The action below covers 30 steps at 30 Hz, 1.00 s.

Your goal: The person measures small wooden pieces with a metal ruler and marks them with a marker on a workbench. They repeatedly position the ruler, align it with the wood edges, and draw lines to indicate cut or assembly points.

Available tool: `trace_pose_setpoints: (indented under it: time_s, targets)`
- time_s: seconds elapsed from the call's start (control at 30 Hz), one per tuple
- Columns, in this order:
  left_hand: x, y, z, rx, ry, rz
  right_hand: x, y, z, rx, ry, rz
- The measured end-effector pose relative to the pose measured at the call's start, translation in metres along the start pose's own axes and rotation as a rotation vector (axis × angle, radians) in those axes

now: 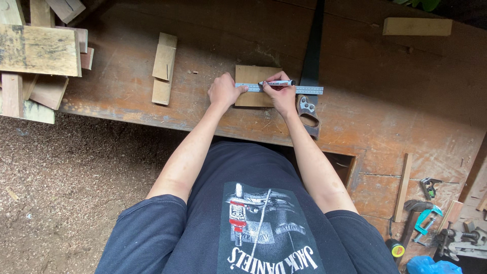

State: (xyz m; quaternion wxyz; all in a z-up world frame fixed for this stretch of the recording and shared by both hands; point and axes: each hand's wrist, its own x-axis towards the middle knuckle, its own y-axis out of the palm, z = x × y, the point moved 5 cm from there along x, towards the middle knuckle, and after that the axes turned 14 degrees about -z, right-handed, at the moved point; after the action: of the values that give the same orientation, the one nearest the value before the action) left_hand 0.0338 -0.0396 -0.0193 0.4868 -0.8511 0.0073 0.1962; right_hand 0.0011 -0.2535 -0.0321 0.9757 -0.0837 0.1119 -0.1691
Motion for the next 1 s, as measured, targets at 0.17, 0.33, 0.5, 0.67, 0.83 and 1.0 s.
trace_pose_setpoints:
  time_s: [0.17,0.33,0.5,0.67,0.83,1.0]
  targets:
    - [0.0011,-0.0005,0.0001,-0.004,0.007,0.000,0.0004,0.0001,0.0003,-0.002,-0.008,0.003]
    - [0.0026,0.0014,0.0026,-0.004,0.013,0.011,0.0002,0.0004,-0.0001,-0.045,-0.026,0.002]
    - [0.0048,0.0061,0.0049,0.006,-0.013,0.067,-0.0006,0.0005,0.0007,-0.048,-0.018,0.001]
    - [0.0055,0.0046,0.0047,0.000,0.014,0.028,-0.0010,0.0007,0.0019,-0.054,-0.010,-0.003]
    - [0.0059,0.0036,0.0056,-0.008,0.011,0.038,-0.0002,0.0020,0.0014,-0.021,-0.021,0.010]
    - [0.0058,0.0037,0.0054,-0.006,0.006,0.045,-0.0002,0.0004,-0.0011,-0.033,-0.014,0.003]
